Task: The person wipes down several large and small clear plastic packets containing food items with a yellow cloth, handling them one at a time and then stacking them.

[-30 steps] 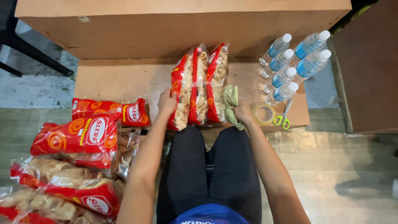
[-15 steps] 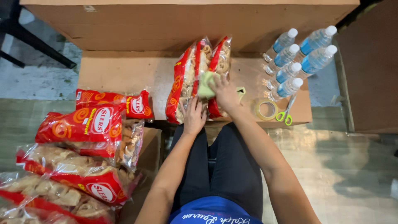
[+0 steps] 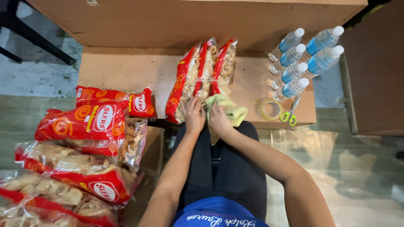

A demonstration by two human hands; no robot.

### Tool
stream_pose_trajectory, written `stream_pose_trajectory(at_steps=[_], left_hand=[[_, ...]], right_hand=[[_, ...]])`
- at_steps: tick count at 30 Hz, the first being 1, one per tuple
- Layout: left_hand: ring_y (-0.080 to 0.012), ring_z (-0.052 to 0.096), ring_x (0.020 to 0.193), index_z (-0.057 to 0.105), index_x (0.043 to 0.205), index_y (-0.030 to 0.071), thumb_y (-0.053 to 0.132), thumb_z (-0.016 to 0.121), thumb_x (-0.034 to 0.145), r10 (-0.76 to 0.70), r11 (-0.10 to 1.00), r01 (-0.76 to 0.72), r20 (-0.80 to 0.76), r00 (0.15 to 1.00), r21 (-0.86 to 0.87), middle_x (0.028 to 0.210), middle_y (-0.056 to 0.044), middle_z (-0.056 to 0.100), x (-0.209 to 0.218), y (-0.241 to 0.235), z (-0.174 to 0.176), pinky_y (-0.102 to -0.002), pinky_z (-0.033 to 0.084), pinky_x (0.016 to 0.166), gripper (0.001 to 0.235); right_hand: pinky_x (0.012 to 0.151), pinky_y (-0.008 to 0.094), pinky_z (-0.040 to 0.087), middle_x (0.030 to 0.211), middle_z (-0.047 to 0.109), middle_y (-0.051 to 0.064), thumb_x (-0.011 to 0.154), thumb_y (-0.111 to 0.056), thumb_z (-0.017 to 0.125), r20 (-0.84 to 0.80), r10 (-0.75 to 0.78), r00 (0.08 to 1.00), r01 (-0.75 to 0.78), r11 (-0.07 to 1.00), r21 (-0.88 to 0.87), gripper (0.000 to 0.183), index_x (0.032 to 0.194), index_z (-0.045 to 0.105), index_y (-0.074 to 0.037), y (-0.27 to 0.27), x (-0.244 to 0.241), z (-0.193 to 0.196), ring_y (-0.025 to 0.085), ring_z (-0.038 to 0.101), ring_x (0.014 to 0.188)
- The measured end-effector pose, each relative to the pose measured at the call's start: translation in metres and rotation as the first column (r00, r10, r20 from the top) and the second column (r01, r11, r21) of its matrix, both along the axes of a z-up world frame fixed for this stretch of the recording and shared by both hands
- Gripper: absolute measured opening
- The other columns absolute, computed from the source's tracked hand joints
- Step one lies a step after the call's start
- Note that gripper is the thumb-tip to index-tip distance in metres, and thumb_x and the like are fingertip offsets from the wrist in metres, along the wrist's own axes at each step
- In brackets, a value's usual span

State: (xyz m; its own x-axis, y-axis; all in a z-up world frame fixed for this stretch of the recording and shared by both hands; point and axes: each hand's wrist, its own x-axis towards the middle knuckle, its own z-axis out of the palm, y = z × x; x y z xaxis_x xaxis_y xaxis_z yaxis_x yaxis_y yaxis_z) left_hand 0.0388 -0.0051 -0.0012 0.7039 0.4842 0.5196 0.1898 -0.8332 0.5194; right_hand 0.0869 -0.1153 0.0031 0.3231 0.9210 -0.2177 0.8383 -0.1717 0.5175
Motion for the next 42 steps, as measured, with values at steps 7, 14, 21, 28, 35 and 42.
stream_pose_trajectory(at_steps=[7,14,21,28,35,42], left_hand=[[-0.0291,0.057,0.130,0.062,0.088,0.014,0.012,0.071,0.070,-0.005,0.992,0.006,-0.015,1.000,0.128,0.135,-0.003,0.063,-0.001,-0.003,-0.009,-0.067,0.029,0.114,0.020],[-0.0312,0.063,0.103,0.063,0.109,0.015,0.055,0.075,0.072,-0.309,0.934,0.320,-0.091,0.947,0.162,0.113,-0.009,0.059,0.005,-0.023,-0.034,-0.045,0.052,0.084,0.056],[-0.0395,0.061,0.109,0.055,0.136,0.010,0.062,0.084,0.061,-0.357,0.928,0.370,-0.179,0.917,0.044,0.131,-0.018,0.052,0.007,-0.044,-0.013,-0.050,0.056,0.087,0.096],[-0.0361,0.048,0.134,0.054,0.126,0.014,0.028,0.086,0.072,-0.420,0.900,0.435,-0.303,0.855,-0.022,0.139,-0.012,0.047,0.000,-0.041,-0.004,-0.041,0.061,0.092,0.065],[-0.0362,0.054,0.131,0.058,0.110,0.010,0.028,0.080,0.080,-0.388,0.919,0.395,-0.159,0.908,0.013,0.139,-0.013,0.051,-0.004,-0.046,-0.018,-0.041,0.058,0.097,0.042],[-0.0298,0.056,0.130,0.060,0.102,0.015,0.024,0.071,0.082,-0.348,0.934,0.356,-0.171,0.922,0.019,0.133,-0.005,0.054,-0.008,-0.052,-0.034,-0.034,0.059,0.094,0.025]], right_hand=[[0.078,0.052,0.042,0.091,0.071,0.012,0.091,-0.008,0.055,-0.438,-0.018,0.899,0.141,0.958,0.249,0.024,0.093,0.078,-0.012,-0.025,0.016,-0.007,0.036,0.060,0.101],[0.095,0.062,0.049,0.114,0.061,0.042,0.076,0.008,0.047,-0.925,-0.188,0.331,0.933,0.213,0.291,0.052,0.125,0.061,0.014,-0.078,0.107,0.083,0.059,0.058,0.116],[0.111,0.047,0.042,0.131,0.064,0.023,0.067,-0.012,0.066,-0.902,-0.403,0.153,0.969,0.240,0.057,0.074,0.140,0.057,-0.001,-0.024,0.070,0.031,0.042,0.055,0.133],[0.113,0.056,0.043,0.145,0.054,0.030,0.079,-0.011,0.062,-0.974,-0.225,0.040,0.968,0.249,-0.018,0.083,0.158,0.038,-0.005,-0.017,0.078,0.008,0.045,0.052,0.135],[0.110,0.056,0.044,0.149,0.053,0.025,0.085,0.011,0.042,-0.968,-0.217,0.128,0.992,0.045,0.121,0.079,0.160,0.038,-0.012,-0.045,0.099,-0.007,0.042,0.048,0.140],[0.073,0.040,0.050,0.132,0.066,0.010,0.083,-0.006,0.059,-0.121,0.033,0.992,0.068,0.662,0.747,0.051,0.130,0.069,-0.023,0.002,0.102,0.003,0.035,0.058,0.122]])
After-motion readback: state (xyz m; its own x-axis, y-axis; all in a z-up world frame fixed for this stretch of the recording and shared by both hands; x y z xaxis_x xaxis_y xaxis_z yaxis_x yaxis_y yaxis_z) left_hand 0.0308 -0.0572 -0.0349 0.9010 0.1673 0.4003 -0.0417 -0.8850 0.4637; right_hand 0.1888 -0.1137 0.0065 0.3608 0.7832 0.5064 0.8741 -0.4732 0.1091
